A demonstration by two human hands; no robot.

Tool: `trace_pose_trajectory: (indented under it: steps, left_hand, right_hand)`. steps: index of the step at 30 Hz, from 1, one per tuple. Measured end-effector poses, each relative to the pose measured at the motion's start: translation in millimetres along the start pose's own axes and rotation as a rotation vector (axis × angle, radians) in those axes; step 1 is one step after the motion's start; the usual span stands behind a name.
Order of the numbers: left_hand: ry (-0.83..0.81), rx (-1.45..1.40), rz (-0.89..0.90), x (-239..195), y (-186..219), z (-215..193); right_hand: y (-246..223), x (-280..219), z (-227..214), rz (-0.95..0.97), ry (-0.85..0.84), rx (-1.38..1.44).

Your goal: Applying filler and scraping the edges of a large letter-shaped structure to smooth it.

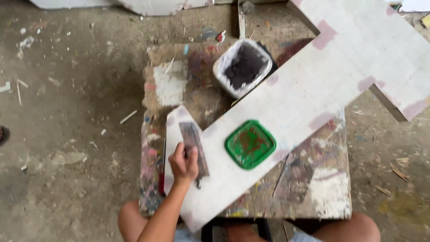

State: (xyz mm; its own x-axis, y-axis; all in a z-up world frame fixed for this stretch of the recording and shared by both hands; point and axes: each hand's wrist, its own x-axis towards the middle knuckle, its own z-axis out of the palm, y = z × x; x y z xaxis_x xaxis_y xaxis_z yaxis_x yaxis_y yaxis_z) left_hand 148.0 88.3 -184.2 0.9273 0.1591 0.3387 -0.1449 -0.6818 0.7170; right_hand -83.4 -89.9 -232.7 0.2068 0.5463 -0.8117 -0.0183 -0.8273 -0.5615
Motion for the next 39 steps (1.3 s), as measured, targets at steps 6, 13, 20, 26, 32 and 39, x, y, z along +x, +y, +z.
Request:
trace_pose_trajectory:
  steps: [6, 13, 20, 26, 32, 39]
  left_hand:
    - [0.043, -0.113, -0.095, 6, 9, 1]
    - [0.007, -0.288, -0.22, -5, -7, 2]
    - [-0.013, -0.412, -0.454, -15, 4, -5]
    - [0.055, -0.461, -0.592, -7, -56, 19]
    - [0.037, -0.472, -0.61, -3, -54, 19]
    - [0.028, -0.616, -0.646, -41, 93, -39]
  right_hand:
    - [20, -83, -35, -0.027, 0.301, 0.028]
    - [14, -237, -103, -0.036, 0.696, 0.554]
    - [-36, -177, -129, -0.469, 1.172, 0.274]
    - [-21, -90, -105, -0.4, 1.46, -0.535]
    - [21, -134, -95, -0.166, 1.397, 0.052]
    - [103, -182, -129, 0.299, 1.261, 0.249]
